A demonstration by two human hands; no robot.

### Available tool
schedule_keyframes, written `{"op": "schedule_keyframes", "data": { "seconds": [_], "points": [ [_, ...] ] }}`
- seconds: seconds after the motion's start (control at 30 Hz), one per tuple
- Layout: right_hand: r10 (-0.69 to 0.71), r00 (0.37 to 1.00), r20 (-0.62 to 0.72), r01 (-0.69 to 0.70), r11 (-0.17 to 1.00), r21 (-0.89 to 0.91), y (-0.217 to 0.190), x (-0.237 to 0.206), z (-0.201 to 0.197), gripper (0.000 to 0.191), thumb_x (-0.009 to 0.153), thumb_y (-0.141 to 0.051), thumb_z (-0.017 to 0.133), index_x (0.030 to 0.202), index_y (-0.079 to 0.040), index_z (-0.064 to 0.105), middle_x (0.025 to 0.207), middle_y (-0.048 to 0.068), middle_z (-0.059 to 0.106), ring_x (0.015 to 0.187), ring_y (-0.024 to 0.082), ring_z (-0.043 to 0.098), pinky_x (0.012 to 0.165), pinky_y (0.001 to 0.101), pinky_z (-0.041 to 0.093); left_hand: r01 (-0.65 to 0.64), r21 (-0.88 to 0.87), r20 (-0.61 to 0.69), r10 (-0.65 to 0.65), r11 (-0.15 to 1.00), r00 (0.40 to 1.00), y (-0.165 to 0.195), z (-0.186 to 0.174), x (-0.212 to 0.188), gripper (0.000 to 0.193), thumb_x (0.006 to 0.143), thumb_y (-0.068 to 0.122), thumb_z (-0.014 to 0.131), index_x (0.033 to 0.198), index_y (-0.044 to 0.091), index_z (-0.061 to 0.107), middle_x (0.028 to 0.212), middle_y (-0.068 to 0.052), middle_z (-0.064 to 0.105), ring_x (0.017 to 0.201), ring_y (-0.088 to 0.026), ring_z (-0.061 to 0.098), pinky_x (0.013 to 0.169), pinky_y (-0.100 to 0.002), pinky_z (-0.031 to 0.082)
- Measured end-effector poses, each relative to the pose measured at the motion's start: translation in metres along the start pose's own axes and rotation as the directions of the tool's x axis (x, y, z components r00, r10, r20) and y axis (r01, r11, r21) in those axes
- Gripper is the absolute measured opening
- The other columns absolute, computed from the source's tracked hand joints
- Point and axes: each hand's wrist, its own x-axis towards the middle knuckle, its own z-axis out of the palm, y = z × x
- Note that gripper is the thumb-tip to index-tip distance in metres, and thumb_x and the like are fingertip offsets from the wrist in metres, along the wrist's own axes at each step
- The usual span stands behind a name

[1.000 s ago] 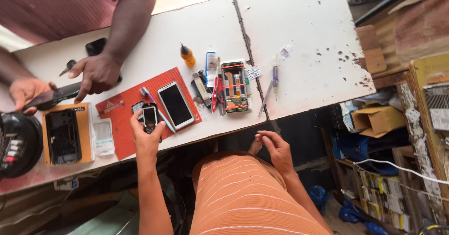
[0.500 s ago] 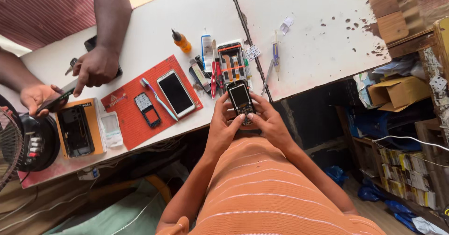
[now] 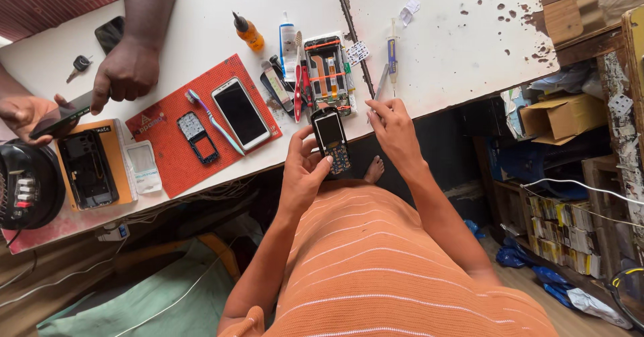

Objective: The person sits on the floor and organizes small parts into a plastic container before moving to a workbench. They then clean a keypad with a toothbrush and screwdriver, and install it into a feature phone chassis.

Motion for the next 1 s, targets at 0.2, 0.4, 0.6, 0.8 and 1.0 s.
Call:
{"op": "schedule_keyframes", "data": {
  "seconds": [0.2,0.4,0.6,0.8,1.0],
  "points": [
    [0.313,0.948,0.053,-0.317,0.930,0.188,-0.004,0.007,0.003,0.017,0.095,-0.007,0.069,0.111,-0.003,0.072,0.103,0.009,0.067,0.080,0.016,0.069,0.067,0.0290,0.059,-0.035,-0.057,-0.013,0.035,0.998,0.999,0.010,0.001,0.003,0.063,0.094,-0.008,0.058,0.149,0.000,0.031,0.130,-0.022,0.066,0.113,-0.020,0.069,0.093,-0.032,0.057],
    [0.296,0.938,0.182,-0.299,0.418,0.858,0.004,-0.034,-0.014,0.046,0.095,0.003,0.068,0.139,-0.002,0.057,0.103,0.009,0.064,0.095,0.018,0.071,0.086,0.0352,0.064,-0.075,-0.124,0.030,0.079,0.990,0.996,0.018,0.002,0.007,0.063,0.095,-0.009,0.057,0.152,-0.004,0.031,0.131,-0.022,0.066,0.115,-0.021,0.067,0.096,-0.033,0.057],
    [0.055,0.990,-0.129,0.072,0.591,0.804,-0.011,-0.078,-0.020,0.019,0.102,0.003,0.068,0.119,0.005,0.061,0.113,0.016,0.070,0.116,0.029,0.074,0.096,0.0420,0.061,-0.063,-0.134,0.098,0.077,0.989,0.992,0.023,0.011,0.008,0.068,0.096,-0.010,0.058,0.159,-0.004,0.031,0.134,-0.020,0.065,0.122,-0.020,0.065,0.102,-0.033,0.055],
    [-0.226,0.942,-0.246,0.329,0.757,0.564,-0.018,-0.083,-0.022,0.023,0.097,0.007,0.070,0.114,0.000,0.057,0.118,0.025,0.071,0.116,0.031,0.072,0.100,0.0398,0.062,-0.027,-0.129,0.151,0.047,0.991,0.987,0.032,0.020,0.003,0.068,0.097,-0.012,0.057,0.159,-0.005,0.031,0.136,-0.021,0.063,0.124,-0.021,0.064,0.104,-0.033,0.054],
    [-0.362,0.888,-0.285,0.444,0.836,0.322,-0.019,-0.079,-0.027,0.021,0.090,0.011,0.074,0.108,0.001,0.069,0.115,0.022,0.071,0.111,0.031,0.074,0.097,0.0384,0.065,-0.009,-0.154,0.193,0.039,0.988,0.980,0.040,0.025,0.000,0.066,0.098,-0.011,0.056,0.158,-0.004,0.031,0.137,-0.021,0.063,0.127,-0.022,0.063,0.108,-0.035,0.054]
  ]
}}
